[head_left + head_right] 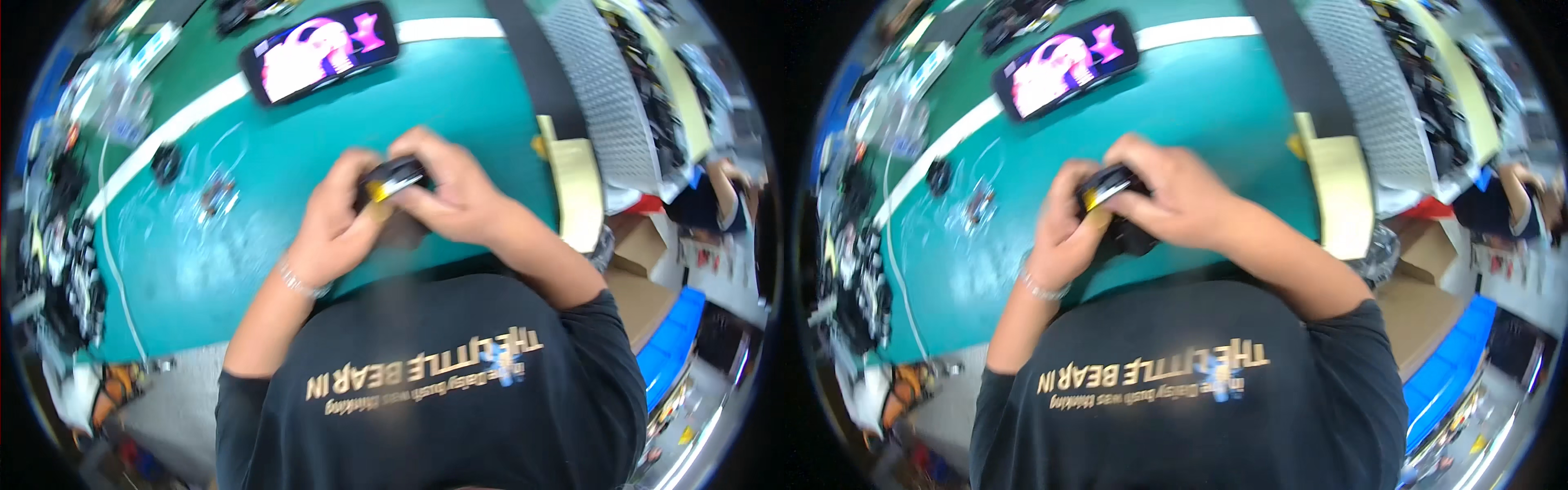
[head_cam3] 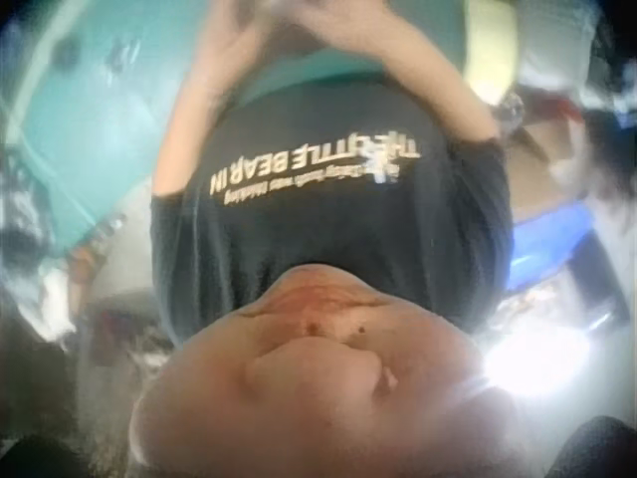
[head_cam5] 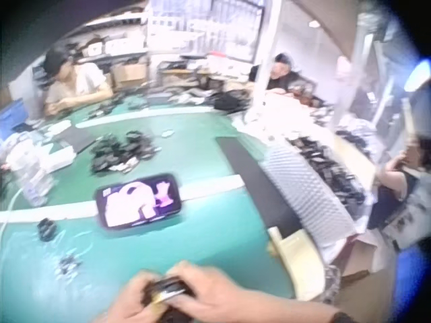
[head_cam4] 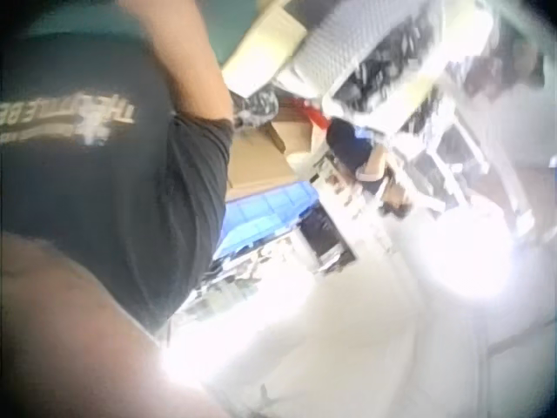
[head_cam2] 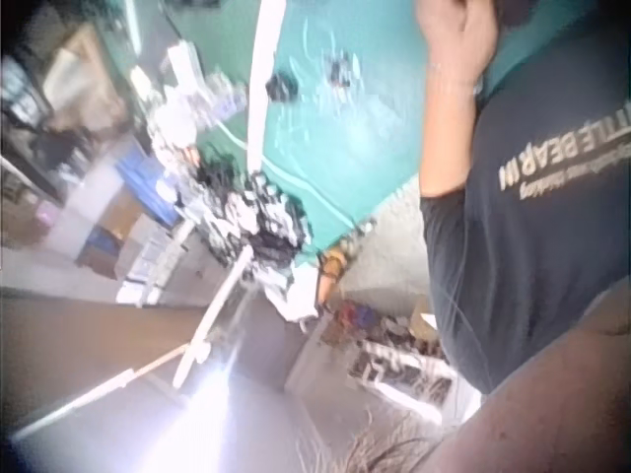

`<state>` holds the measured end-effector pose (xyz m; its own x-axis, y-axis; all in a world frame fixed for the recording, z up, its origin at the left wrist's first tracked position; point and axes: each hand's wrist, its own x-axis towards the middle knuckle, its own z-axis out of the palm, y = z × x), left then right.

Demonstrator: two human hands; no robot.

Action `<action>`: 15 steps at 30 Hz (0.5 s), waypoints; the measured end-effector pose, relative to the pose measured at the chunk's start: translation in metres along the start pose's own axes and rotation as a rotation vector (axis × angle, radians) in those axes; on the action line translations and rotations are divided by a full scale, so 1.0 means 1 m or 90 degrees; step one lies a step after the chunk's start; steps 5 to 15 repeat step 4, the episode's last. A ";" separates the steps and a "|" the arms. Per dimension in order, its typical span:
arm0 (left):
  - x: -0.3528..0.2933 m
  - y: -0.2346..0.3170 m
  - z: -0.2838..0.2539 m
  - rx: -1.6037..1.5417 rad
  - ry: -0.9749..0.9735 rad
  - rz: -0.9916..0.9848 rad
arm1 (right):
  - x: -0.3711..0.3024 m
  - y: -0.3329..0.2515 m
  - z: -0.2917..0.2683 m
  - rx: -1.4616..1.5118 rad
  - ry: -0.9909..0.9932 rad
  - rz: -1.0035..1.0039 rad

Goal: The person assembles small electronic devices at a workbench, inserting batteries and connecting wires to circuit boards. They handle multiple units sequentially, placing finished items into a white basket while referencing a video on a smartphone.

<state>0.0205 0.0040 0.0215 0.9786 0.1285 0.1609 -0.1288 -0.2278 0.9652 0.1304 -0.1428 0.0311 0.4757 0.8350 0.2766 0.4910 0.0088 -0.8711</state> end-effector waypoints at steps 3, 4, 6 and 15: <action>0.000 -0.007 0.009 -0.039 -0.006 -0.036 | -0.008 0.003 -0.015 -0.069 0.014 -0.048; 0.017 -0.007 0.022 -0.065 -0.037 -0.006 | -0.010 -0.002 -0.022 -0.019 0.049 -0.055; 0.017 -0.007 0.022 -0.065 -0.037 -0.006 | -0.010 -0.002 -0.022 -0.019 0.049 -0.055; 0.017 -0.007 0.022 -0.065 -0.037 -0.006 | -0.010 -0.002 -0.022 -0.019 0.049 -0.055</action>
